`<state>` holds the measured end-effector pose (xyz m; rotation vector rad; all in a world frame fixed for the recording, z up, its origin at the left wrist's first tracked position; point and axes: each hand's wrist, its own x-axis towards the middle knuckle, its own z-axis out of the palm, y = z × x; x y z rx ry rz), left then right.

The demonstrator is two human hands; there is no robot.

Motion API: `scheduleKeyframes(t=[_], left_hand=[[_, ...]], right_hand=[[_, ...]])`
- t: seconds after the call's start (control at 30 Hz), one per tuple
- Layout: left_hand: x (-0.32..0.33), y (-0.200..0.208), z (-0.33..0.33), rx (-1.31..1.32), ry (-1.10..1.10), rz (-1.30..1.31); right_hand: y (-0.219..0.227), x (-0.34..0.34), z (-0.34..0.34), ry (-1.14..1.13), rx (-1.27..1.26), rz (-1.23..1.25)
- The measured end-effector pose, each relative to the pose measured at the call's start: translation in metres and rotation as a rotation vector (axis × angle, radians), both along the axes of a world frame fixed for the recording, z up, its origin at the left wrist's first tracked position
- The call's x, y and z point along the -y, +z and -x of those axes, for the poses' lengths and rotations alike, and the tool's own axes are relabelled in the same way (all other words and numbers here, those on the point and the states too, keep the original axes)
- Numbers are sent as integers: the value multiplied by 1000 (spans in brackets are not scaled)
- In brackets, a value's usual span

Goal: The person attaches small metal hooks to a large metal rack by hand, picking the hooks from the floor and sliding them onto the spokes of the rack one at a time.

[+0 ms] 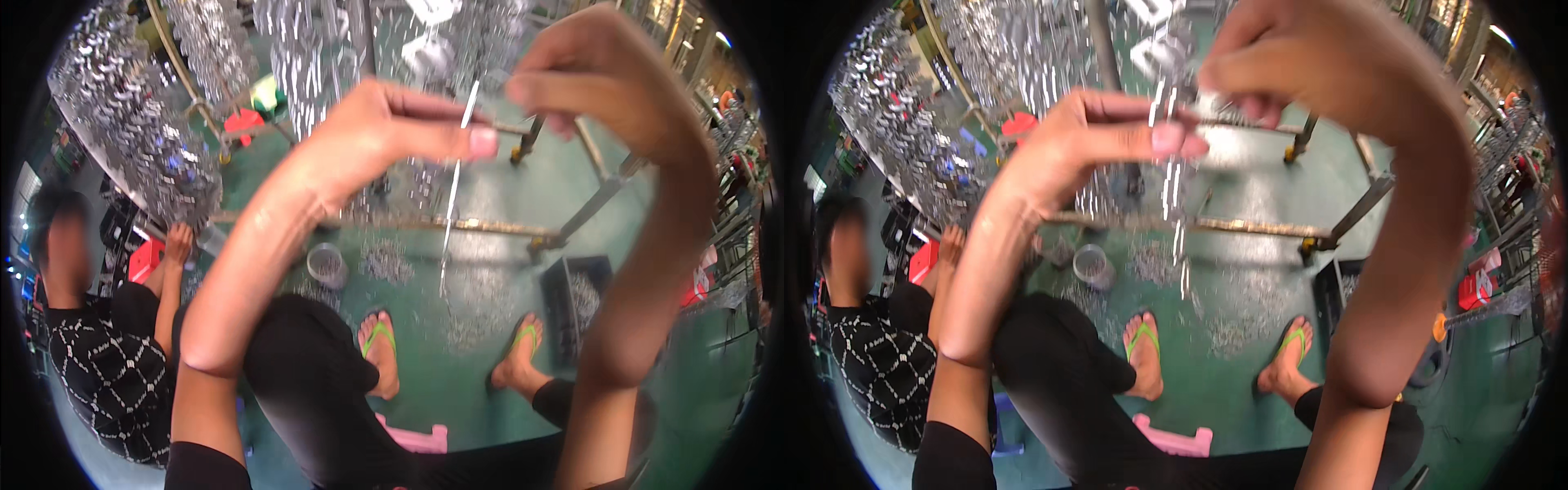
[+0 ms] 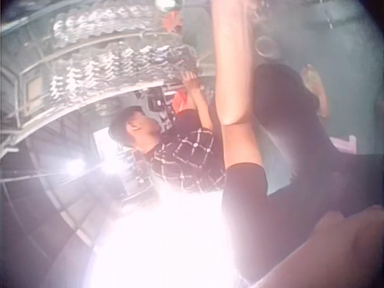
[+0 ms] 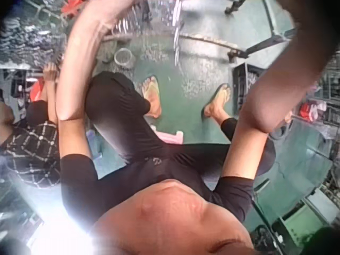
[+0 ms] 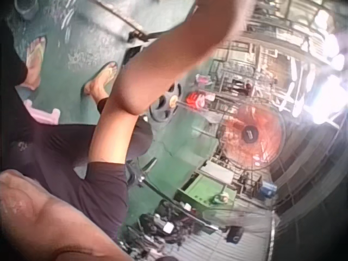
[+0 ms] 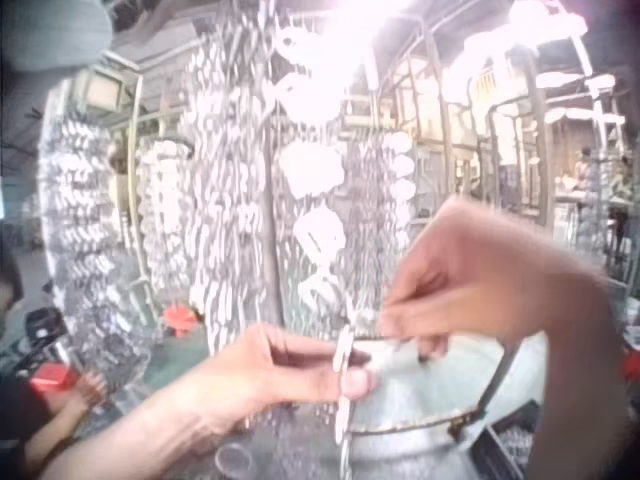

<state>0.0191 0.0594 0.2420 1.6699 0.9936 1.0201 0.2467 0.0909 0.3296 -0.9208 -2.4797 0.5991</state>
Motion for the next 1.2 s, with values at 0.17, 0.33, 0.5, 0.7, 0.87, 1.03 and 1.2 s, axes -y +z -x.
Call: scheduleKeyframes(t=[0.17,0.33,0.5,0.7,0.87,1.03,1.2], left_hand=[[-2,-14,2,19,42,-32],[20,12,-15,18,97,-11],[12,10,-9,25,93,36],[7,-16,-10,-28,251,-43],[-6,-26,2,-41,150,-11],[1,-21,2,27,99,68],[2,-24,-5,59,15,66]], right_hand=[[-102,-13,-22,-324,109,289],[-396,-42,-13,-483,229,729],[-554,-25,38,-459,-329,894],[-455,-35,40,-701,-640,672],[-299,-36,3,-587,-1140,434],[-161,-2,21,-278,-1188,272],[-125,1,26,-161,-1022,176]])
